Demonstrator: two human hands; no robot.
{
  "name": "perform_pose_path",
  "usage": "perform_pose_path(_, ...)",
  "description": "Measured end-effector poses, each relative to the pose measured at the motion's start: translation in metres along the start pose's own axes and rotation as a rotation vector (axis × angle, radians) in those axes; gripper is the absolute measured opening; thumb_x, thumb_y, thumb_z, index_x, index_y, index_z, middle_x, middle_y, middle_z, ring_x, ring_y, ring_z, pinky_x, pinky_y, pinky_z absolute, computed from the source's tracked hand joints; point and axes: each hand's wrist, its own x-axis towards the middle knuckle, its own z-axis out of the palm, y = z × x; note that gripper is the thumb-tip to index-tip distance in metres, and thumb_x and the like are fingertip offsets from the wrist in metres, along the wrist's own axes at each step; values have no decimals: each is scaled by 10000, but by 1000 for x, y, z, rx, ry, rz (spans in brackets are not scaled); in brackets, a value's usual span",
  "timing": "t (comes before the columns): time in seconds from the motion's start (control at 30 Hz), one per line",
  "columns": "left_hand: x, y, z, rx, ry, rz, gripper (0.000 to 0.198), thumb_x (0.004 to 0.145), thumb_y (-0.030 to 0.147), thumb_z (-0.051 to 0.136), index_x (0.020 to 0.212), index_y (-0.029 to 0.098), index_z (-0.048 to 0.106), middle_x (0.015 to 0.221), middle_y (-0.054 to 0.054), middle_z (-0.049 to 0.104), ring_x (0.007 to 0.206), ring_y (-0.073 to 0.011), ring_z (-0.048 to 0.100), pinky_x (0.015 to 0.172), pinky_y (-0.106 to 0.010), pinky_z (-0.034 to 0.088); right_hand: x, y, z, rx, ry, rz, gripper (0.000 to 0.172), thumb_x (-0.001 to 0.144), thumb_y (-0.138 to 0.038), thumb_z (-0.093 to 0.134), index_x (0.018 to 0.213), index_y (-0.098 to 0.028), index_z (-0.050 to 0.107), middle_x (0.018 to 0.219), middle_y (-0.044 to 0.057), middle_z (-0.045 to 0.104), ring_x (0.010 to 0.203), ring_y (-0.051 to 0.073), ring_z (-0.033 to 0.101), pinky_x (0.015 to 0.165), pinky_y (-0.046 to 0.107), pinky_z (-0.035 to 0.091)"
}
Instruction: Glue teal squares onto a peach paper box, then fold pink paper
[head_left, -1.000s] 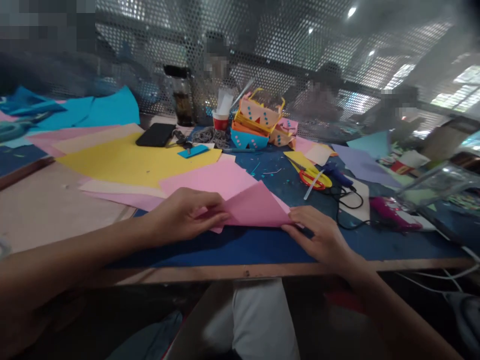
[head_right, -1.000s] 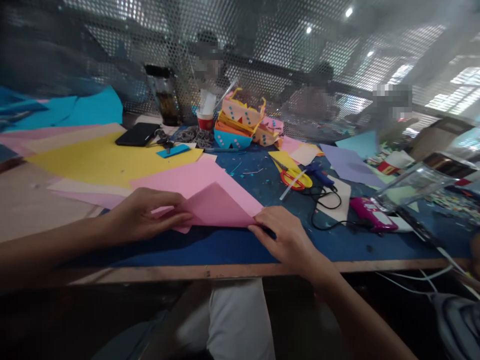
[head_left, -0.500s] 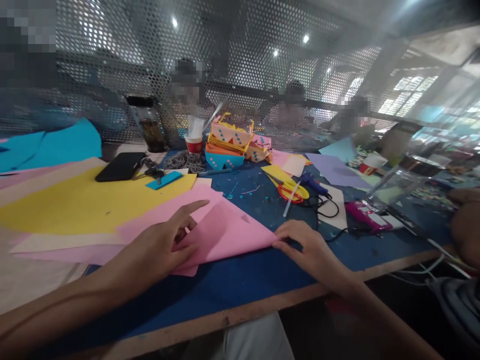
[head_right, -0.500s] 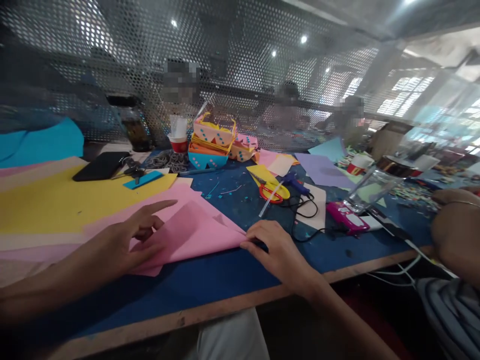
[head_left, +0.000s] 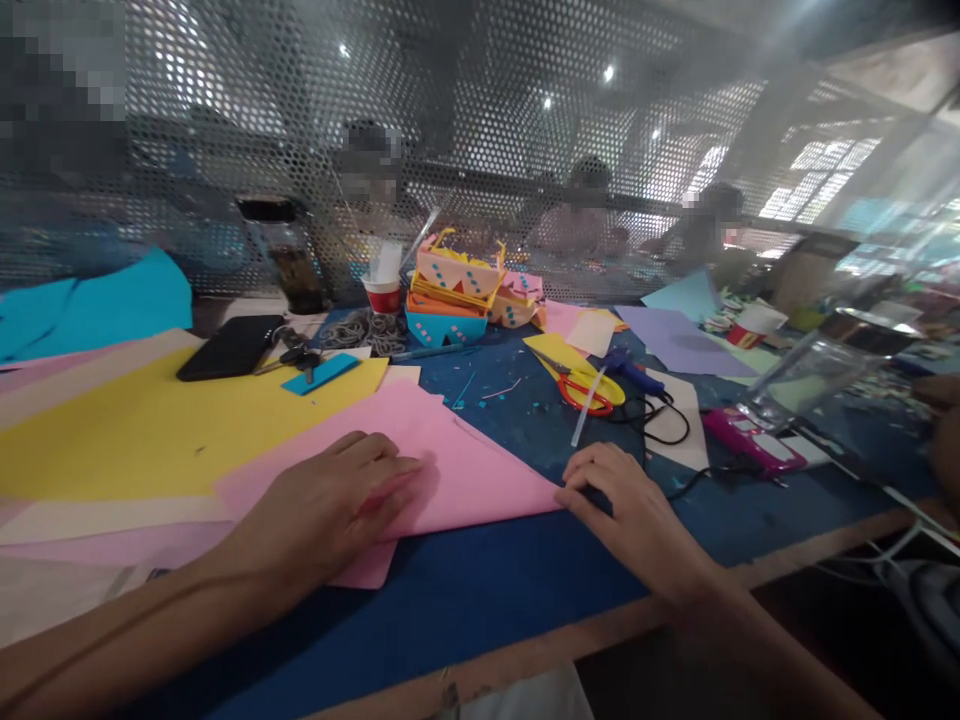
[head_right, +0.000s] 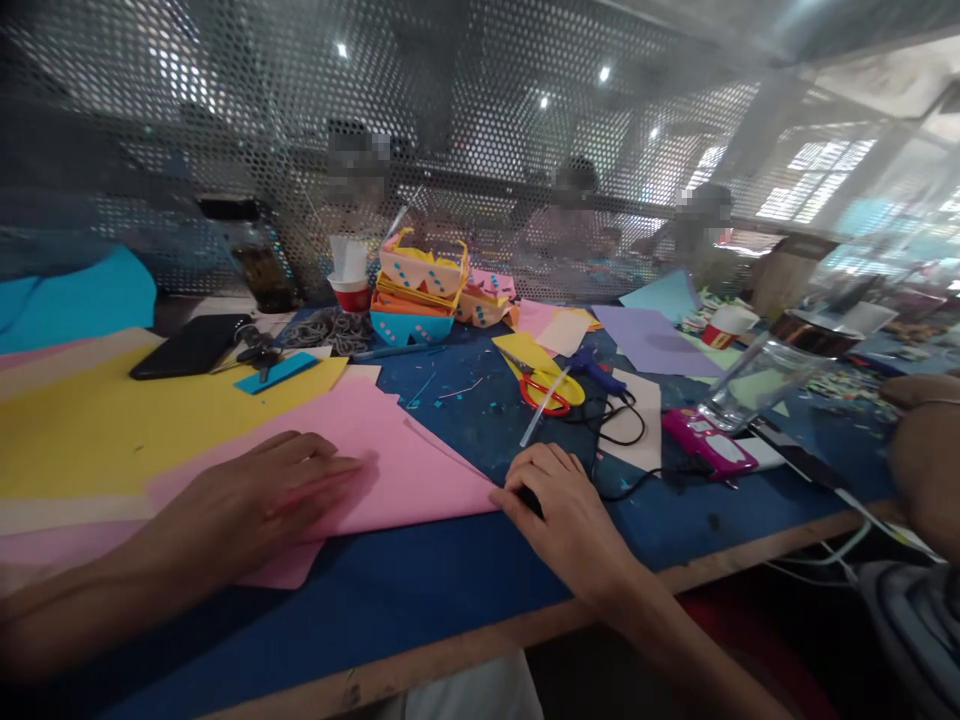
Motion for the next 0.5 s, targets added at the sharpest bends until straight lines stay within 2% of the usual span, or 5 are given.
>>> perform_pose_path(0.1, 1, 3, 2, 40, 7, 4, 405, 1042, 510, 437, 1273, 336, 720, 1109, -60, 723, 1006, -262, 667, 819, -364, 528, 0, 0, 1, -12, 2, 18, 180, 1023, -265, 592, 849, -220, 603, 1020, 39, 655, 999, 228, 597, 884, 427, 436)
perform_pose_path(0.27, -1, -2, 13, 162, -1, -9, 488, 1014, 576, 434, 1355, 317, 668, 1247, -98, 696, 1120, -319, 636, 930, -460, 512, -1, 3, 4, -47, 19, 11, 161, 1013, -266, 598, 859, -226, 578, 1034, 44, 647, 1013, 238, 589, 882, 430, 430)
perform_pose_path(0.5, -5, -7, 23, 242, 25, 28, 586, 985, 662, 455, 1457, 335, 576, 1446, -89, 614, 1192, -340, 610, 968, -503, 487, -4, 4, 5, -93, 32, 10, 211, 1037, -359, 552, 865, -237, 558, 1046, 55, 639, 1003, 246, 588, 881, 435, 420)
